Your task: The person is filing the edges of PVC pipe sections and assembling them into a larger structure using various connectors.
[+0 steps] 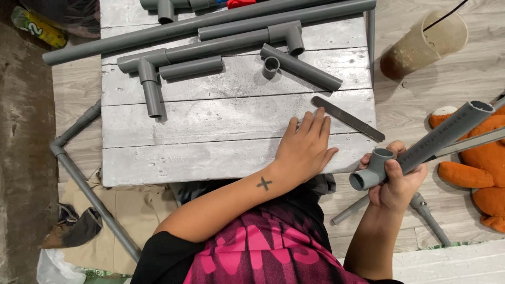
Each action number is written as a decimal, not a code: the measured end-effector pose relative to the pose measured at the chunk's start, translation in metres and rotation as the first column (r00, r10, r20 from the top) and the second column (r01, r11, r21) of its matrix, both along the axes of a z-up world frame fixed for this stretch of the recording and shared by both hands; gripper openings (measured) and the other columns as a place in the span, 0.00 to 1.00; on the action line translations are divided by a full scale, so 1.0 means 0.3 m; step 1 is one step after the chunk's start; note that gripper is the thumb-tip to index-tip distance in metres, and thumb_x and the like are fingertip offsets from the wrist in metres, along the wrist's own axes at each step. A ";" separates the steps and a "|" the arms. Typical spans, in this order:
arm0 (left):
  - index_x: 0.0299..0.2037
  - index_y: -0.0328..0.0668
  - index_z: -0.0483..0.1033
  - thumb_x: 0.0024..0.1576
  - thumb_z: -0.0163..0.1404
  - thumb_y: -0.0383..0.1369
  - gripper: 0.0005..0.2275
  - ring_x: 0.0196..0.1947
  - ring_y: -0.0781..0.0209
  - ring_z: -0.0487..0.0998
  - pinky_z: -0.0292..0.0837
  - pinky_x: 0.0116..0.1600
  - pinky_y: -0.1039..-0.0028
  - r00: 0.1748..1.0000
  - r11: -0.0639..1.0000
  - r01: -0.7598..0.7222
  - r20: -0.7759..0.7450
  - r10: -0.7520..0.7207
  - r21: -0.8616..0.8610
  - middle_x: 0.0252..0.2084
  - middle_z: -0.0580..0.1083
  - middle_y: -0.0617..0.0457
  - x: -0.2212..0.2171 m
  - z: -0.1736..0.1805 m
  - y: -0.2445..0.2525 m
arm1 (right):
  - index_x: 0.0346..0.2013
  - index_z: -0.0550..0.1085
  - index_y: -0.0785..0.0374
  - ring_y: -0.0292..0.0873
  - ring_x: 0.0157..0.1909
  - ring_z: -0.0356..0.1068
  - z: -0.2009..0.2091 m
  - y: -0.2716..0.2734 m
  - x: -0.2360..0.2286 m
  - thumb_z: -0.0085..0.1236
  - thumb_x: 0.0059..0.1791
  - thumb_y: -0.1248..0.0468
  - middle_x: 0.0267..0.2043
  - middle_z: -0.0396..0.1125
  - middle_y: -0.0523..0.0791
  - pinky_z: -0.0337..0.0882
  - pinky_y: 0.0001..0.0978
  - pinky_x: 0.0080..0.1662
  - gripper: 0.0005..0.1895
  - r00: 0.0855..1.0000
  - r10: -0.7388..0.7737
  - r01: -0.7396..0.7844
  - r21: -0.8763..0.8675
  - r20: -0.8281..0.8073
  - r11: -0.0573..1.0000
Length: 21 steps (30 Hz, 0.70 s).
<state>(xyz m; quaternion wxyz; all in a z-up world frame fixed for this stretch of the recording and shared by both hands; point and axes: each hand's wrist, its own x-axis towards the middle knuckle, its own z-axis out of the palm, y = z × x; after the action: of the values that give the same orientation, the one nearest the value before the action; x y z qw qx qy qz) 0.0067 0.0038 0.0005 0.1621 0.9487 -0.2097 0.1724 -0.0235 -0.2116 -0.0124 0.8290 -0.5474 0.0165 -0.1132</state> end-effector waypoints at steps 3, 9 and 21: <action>0.60 0.27 0.68 0.57 0.51 0.50 0.30 0.63 0.40 0.66 0.63 0.64 0.52 0.998 0.998 0.068 -0.016 -0.068 0.007 0.67 0.64 0.34 0.016 -0.010 -0.020 | 0.42 0.68 0.66 0.42 0.33 0.76 0.000 0.004 0.002 0.66 0.47 0.64 0.37 0.66 0.42 0.80 0.26 0.33 0.16 1.000 0.003 -0.003 -0.004 0.011 1.000; 0.68 0.32 0.63 0.61 0.36 0.60 0.37 0.75 0.38 0.52 0.45 0.76 0.45 0.983 0.993 0.117 -0.141 -0.118 -0.019 0.74 0.57 0.41 0.052 -0.061 -0.020 | 0.46 0.67 0.66 0.42 0.33 0.76 -0.005 0.012 0.006 0.67 0.47 0.63 0.38 0.67 0.41 0.80 0.25 0.32 0.20 1.000 -0.005 0.005 -0.017 -0.002 1.000; 0.75 0.36 0.34 0.58 0.10 0.67 0.44 0.77 0.42 0.29 0.19 0.74 0.46 0.870 0.944 -0.041 -0.453 0.194 0.326 0.78 0.34 0.43 0.099 -0.019 0.168 | 0.44 0.67 0.65 0.41 0.33 0.76 -0.003 0.022 0.015 0.67 0.48 0.62 0.35 0.67 0.41 0.80 0.25 0.31 0.18 1.000 0.020 -0.020 -0.024 0.024 1.000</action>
<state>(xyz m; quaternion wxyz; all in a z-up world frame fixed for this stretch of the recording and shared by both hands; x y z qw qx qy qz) 0.0363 0.0541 -0.0052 0.0490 0.9862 -0.1285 -0.0927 -0.0190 -0.2050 -0.0134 0.8236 -0.5560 -0.0004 -0.1118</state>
